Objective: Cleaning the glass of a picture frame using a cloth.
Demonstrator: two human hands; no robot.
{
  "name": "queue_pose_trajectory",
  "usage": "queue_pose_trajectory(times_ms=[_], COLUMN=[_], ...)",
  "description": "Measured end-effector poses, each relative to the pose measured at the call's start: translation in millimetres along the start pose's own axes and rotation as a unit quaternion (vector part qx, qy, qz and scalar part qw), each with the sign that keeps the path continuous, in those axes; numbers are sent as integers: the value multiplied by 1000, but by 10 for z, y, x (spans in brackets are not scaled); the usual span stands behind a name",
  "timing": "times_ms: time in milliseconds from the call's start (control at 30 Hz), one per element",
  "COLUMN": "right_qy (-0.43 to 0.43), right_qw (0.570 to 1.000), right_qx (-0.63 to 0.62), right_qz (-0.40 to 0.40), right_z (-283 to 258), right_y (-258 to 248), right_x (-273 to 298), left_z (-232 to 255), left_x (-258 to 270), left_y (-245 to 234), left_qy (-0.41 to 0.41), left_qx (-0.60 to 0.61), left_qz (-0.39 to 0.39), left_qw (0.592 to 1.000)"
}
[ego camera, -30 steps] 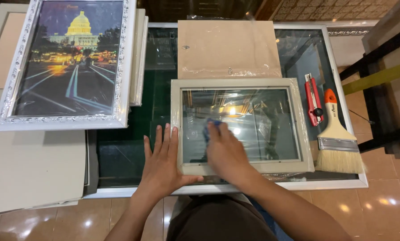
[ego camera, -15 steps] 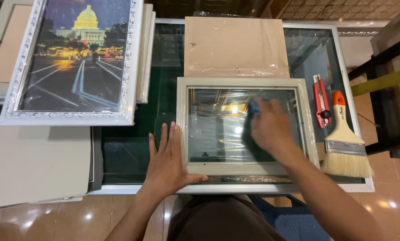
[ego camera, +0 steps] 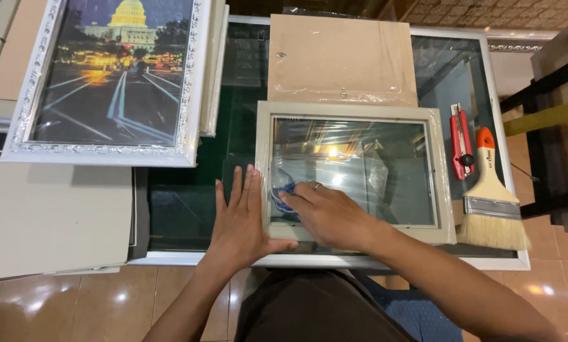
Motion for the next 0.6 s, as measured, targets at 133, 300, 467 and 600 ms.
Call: queue_pose_trajectory(times_ms=[133, 300, 467, 600], right_qy=[-24, -3, -19, 55], right_qw=[983, 658, 751, 849], right_qx=[-171, -719, -571, -287], right_qz=[68, 224, 332, 439], right_z=[104, 345, 214, 266], right_y=[29, 618, 335, -137], right_x=[247, 501, 533, 689], left_z=[197, 740, 1095, 827], left_x=[99, 225, 113, -107], left_y=[-144, -311, -51, 40], left_qy=[-47, 119, 136, -30], left_qx=[-1, 503, 590, 504], left_qz=[-51, 161, 182, 101], left_qw=[998, 841, 775, 857])
Point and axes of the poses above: each hand's wrist, its own x-axis away from the middle knuckle, its own y-axis out of the palm, z = x × y, the point moved 6 cm from there along -x, towards the middle knuckle, and after that the axes turned 6 degrees about -z, right-handed, at the moved point
